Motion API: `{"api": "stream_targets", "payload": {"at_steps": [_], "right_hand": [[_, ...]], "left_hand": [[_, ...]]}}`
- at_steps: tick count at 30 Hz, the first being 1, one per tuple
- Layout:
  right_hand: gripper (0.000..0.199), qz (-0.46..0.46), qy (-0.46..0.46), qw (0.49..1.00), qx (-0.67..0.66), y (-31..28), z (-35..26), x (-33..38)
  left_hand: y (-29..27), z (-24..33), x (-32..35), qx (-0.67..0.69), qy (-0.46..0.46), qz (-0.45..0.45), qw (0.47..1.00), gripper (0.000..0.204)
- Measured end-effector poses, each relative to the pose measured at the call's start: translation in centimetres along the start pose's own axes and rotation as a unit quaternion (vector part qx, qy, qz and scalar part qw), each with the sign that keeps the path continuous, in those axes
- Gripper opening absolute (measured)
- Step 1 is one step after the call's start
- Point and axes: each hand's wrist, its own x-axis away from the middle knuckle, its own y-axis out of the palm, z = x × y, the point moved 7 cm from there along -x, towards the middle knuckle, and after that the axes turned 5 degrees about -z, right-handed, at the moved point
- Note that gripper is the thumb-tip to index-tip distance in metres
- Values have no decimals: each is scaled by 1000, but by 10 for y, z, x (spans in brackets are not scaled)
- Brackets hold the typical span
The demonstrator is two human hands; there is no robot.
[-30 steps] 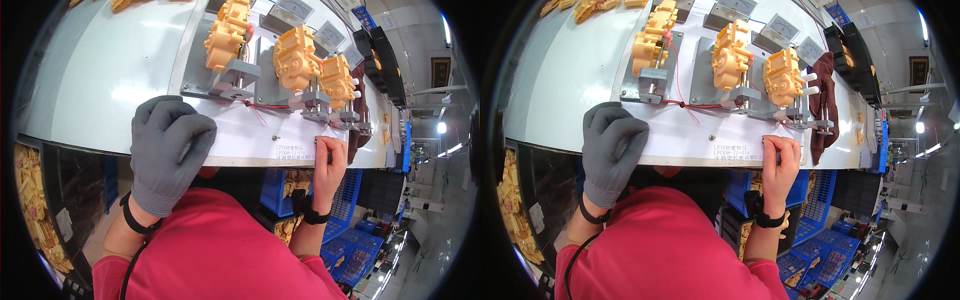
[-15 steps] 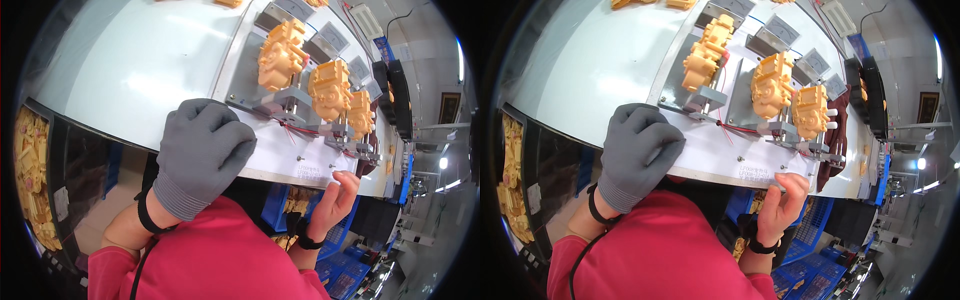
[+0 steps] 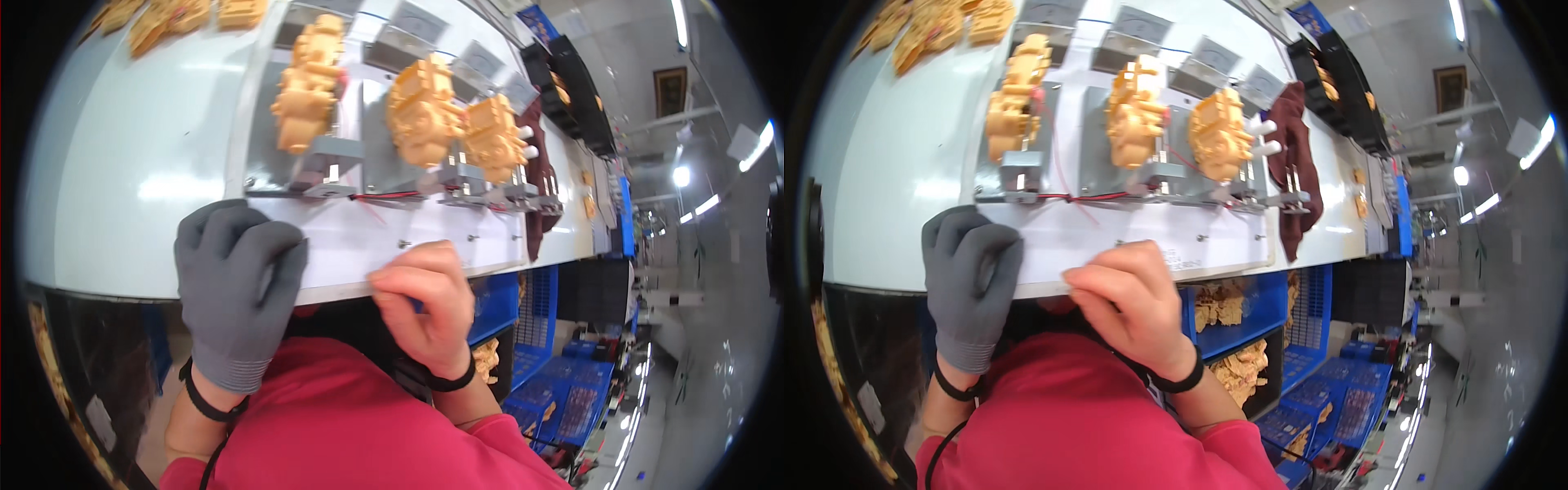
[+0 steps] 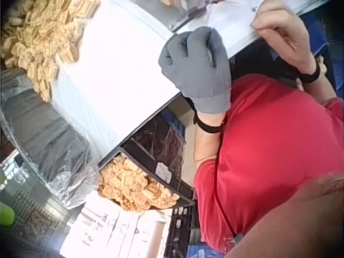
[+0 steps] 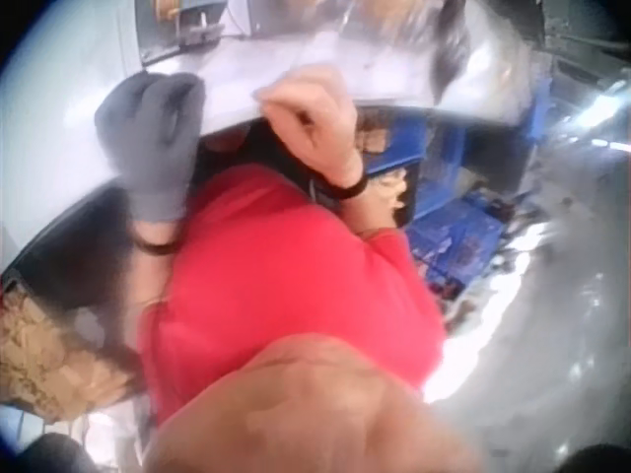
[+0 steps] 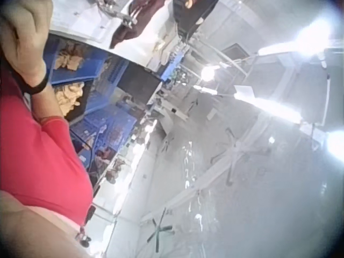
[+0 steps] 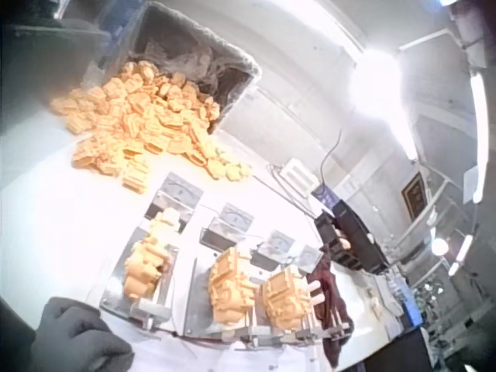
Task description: The person places yellow plastic electrical components onto a white testing jig, connects red wires to terminals, and adjusts the components. They wipe the jig surface with a cloth and continue handling the components and wires.
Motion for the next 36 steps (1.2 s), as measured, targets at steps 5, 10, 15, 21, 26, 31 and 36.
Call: {"api": "stream_targets", "payload": {"at_steps": [5, 10, 15, 21, 26, 31, 36], "right_hand": [[24, 0, -19, 999, -34, 9, -1, -3], [24, 0, -5, 997, -73, 19, 1, -2], [21, -16, 17, 997, -67, 20, 4, -3], [19, 5, 37, 995, -91, 17, 7, 0], [16, 21, 95, 983, -156, 12, 13, 7], [12, 21, 111, 975, -193, 12, 14, 6], [10, -3, 99, 977, -188, 12, 14, 4]], "left_hand": [[5, 1, 1, 7, -8, -12, 1000, 17], [3, 0, 2, 9, -9, -5, 1000, 16], [1, 1, 1, 0, -17, -5, 1000, 16], [2, 0, 1, -7, -18, -9, 1000, 17], [2, 1, 0, 2, -17, -14, 1000, 17], [4, 0, 1, -2, 0, -34, 999, 20], [4, 2, 1, -3, 15, -34, 999, 21]]}}
